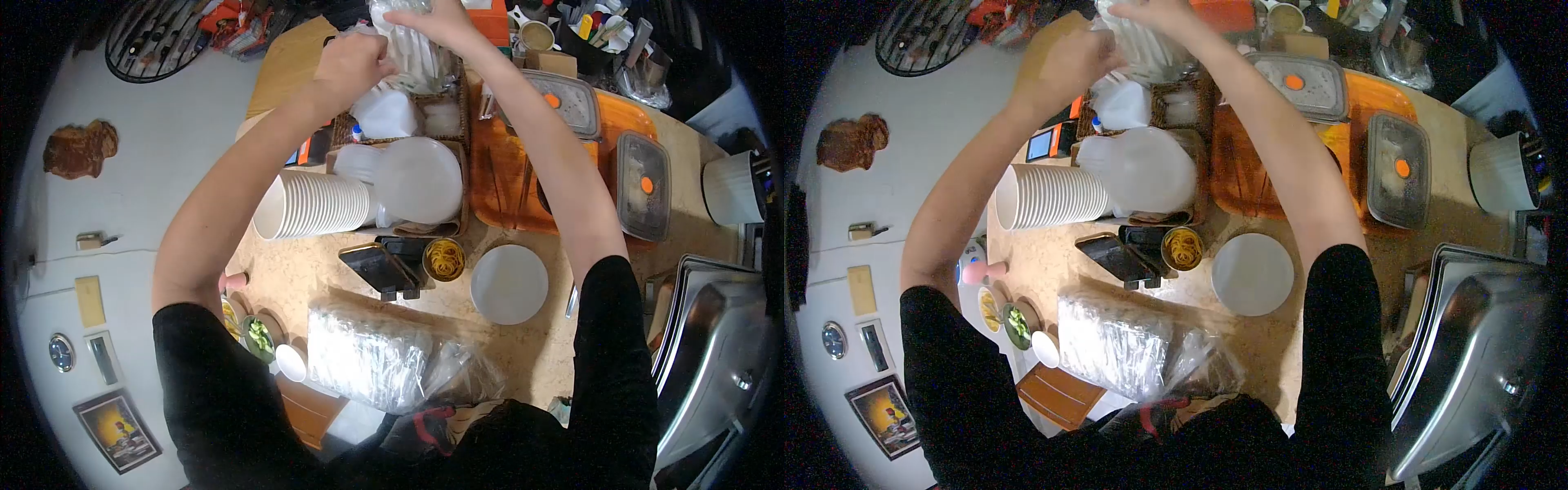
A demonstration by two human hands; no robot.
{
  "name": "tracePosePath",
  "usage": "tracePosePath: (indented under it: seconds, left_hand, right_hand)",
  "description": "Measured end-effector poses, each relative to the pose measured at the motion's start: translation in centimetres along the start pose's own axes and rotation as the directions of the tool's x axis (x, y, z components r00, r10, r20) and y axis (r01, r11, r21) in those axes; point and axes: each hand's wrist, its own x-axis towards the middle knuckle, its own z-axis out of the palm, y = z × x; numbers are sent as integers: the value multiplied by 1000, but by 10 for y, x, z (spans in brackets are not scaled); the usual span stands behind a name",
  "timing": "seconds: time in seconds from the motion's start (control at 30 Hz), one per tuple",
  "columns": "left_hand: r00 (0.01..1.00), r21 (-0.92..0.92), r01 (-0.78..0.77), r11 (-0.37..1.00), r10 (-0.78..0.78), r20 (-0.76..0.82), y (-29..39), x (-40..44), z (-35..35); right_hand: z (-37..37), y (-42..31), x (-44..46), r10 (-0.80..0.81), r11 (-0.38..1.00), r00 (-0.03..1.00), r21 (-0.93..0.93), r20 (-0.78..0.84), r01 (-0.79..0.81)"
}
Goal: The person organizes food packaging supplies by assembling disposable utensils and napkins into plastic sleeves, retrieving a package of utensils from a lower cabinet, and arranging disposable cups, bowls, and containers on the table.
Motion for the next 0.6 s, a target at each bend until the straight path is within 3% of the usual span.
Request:
tracePosePath:
  seconds: [0.1, 0.17, 0.27, 0.3, 0.43, 0.53, 0.57, 0.6]
  left_hand:
    - [999, 7, 52, 999, -52, 6, -5, -4, 3]
    - [1000, -77, 0, 997, -2, -28, -6, -7, -1]
    - [997, -74, -19, 997, 13, -77, -2, -4, 7]
    - [998, -73, 16, 997, -21, -64, 0, -1, 8]
    - [989, -149, 43, 988, -64, -136, 2, 10, 12]
    - [972, -268, 83, 960, -137, -192, 1, 16, 20]
    - [954, -591, 181, 786, -286, -89, -3, 16, 30]
    - [921, -825, 259, 502, -385, 54, -7, 17, 39]
  right_hand:
    - [-12, 5, -5, -140, 990, 987, 21, 80, 138]
    - [-27, 0, -1, -233, 965, 938, 180, 255, 191]
    - [-27, 3, 5, -201, 968, 940, 201, 276, 148]
    - [-26, 4, 5, -114, 978, 953, 199, 282, 58]
    - [-25, 0, 10, -207, 970, 926, 193, 317, 151]
    - [-36, 2, 6, -137, 979, 928, 191, 347, 73]
    - [-42, 4, 4, -58, 994, 942, 108, 330, 23]
    - [-47, 7, 5, 16, 999, 952, 28, 306, -26]
